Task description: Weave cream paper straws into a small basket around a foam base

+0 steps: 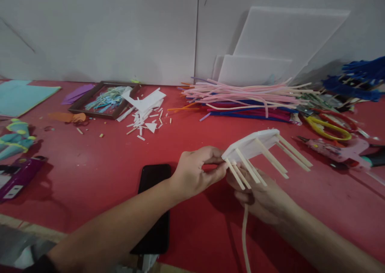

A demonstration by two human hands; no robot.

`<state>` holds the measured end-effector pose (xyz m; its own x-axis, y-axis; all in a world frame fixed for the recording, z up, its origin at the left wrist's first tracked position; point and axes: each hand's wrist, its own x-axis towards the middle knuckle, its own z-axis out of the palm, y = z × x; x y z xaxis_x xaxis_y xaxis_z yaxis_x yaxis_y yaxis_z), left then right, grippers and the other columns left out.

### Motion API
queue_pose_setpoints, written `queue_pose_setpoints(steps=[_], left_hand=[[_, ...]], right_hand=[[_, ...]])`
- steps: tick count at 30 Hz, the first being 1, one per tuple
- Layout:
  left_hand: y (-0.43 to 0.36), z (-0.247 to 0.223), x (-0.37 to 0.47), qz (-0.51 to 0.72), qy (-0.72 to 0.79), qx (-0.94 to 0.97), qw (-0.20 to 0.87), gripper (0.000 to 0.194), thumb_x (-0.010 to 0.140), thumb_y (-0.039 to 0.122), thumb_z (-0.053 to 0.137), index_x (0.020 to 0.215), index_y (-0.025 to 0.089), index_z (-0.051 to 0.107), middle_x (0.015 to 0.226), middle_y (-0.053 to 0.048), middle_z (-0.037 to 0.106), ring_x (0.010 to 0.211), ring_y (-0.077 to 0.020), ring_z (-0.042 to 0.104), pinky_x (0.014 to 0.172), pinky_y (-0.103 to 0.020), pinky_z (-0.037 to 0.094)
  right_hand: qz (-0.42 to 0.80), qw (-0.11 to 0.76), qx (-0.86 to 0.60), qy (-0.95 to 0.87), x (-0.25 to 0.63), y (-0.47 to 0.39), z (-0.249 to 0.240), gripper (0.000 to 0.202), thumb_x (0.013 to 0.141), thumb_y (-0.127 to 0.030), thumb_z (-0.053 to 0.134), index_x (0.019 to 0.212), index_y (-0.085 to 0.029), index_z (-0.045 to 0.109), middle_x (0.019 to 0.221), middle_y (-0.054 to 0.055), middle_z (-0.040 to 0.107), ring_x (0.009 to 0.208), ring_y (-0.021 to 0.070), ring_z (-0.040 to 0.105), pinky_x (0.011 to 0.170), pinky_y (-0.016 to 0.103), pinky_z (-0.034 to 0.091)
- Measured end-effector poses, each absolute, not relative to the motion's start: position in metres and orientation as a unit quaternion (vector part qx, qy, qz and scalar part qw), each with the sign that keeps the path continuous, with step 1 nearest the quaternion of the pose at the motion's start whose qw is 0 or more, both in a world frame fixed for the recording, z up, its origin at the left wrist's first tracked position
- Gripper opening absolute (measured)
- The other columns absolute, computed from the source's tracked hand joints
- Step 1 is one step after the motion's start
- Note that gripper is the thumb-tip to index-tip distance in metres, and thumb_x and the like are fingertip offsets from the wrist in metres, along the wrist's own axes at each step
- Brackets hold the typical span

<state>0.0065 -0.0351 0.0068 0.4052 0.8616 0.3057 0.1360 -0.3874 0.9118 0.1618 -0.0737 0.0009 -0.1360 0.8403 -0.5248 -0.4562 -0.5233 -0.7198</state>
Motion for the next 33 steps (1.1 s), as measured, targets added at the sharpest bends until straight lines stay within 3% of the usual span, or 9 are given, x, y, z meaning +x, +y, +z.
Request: queue_pose_setpoints(steps=[3,16,21,26,33], left_hand=[[-0.034,0.007,0.005,0.422,0.342,0.724,0.425,0.008,0.081,0.024,0.066,0.082,0.018,0.061,0.085,-0.007,0.077,0.078,-0.0157,0.074,0.073,-0.021,0.058],[-0.028,0.009,0.012,0.375,0.427,0.614,0.547,0.013,0.071,0.026,0.068,0.079,0.018,0.062,0.082,-0.006,0.077,0.079,-0.0194,0.075,0.068,-0.024,0.057],[-0.023,0.008,0.011,0.396,0.427,0.558,0.591,0.018,0.069,0.027,0.072,0.078,0.016,0.061,0.078,-0.006,0.076,0.074,-0.0178,0.074,0.066,-0.024,0.055],[-0.020,0.008,0.010,0.407,0.421,0.503,0.636,0.023,0.067,0.027,0.078,0.079,0.013,0.063,0.073,-0.006,0.075,0.067,-0.0143,0.071,0.066,-0.023,0.054],[-0.021,0.007,0.013,0.394,0.411,0.407,0.714,0.031,0.062,0.026,0.085,0.078,0.012,0.063,0.064,-0.001,0.071,0.057,-0.0095,0.066,0.065,-0.023,0.054]], right_hand=[[0.730,0.443,-0.489,-0.176,0.162,-0.074,0.002,0.069,0.028,-0.057,0.092,0.058,-0.019,0.043,0.049,-0.011,0.031,0.044,0.0015,0.020,0.036,0.016,0.012],[0.670,0.464,-0.545,-0.194,0.161,-0.067,0.004,0.059,0.030,-0.053,0.092,0.058,-0.018,0.054,0.046,-0.011,0.033,0.042,0.0011,0.022,0.036,0.017,0.016],[0.554,0.495,-0.581,-0.332,0.166,-0.067,-0.002,0.043,0.050,-0.052,0.086,0.065,-0.017,0.065,0.049,-0.007,0.043,0.042,0.0035,0.032,0.037,0.020,0.024],[0.321,0.498,-0.591,-0.547,0.175,-0.071,-0.003,0.014,0.074,-0.036,0.071,0.075,-0.022,0.072,0.065,0.002,0.069,0.056,0.0140,0.061,0.050,0.025,0.048],[0.081,0.455,-0.534,-0.708,0.180,-0.072,-0.005,0.017,0.087,-0.026,0.060,0.094,-0.026,0.076,0.081,0.002,0.077,0.066,0.0149,0.072,0.055,0.022,0.055]])
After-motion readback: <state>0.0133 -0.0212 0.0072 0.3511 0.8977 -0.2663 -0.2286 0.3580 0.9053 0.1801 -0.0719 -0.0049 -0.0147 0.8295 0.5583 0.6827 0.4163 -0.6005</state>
